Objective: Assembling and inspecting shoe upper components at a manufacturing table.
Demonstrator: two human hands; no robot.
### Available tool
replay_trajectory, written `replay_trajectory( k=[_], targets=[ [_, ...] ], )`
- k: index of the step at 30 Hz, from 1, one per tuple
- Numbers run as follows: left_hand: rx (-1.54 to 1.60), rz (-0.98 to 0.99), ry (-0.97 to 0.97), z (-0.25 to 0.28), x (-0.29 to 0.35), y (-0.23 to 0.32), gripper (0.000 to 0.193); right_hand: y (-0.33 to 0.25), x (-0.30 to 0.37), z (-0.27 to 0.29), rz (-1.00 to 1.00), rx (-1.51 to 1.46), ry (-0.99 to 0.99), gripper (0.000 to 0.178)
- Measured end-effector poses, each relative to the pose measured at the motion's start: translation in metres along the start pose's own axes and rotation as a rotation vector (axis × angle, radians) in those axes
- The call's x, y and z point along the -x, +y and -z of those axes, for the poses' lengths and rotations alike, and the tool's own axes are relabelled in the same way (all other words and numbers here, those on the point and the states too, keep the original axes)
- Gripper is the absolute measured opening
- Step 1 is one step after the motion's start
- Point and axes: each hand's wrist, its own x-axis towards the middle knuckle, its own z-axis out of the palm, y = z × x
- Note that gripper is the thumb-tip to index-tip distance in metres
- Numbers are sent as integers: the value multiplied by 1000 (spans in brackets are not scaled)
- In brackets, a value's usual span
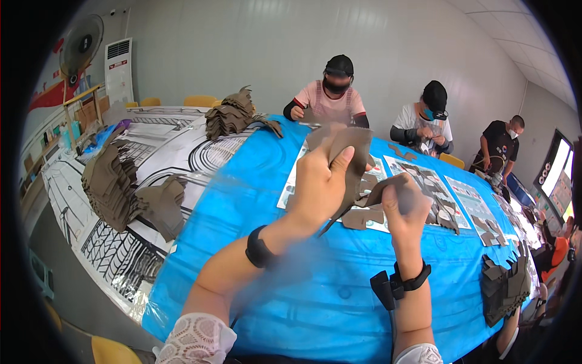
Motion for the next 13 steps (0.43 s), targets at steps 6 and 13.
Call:
replay_trajectory(
  k=[6,13],
  targets=[
    [-30,-84,19,-7,5,0,24,-5,-3,-1,-102,-30,41,34],
    [-156,-66,-39,-12,11,8,24,5,-5,11,-241,38,-18,46]
  ],
)
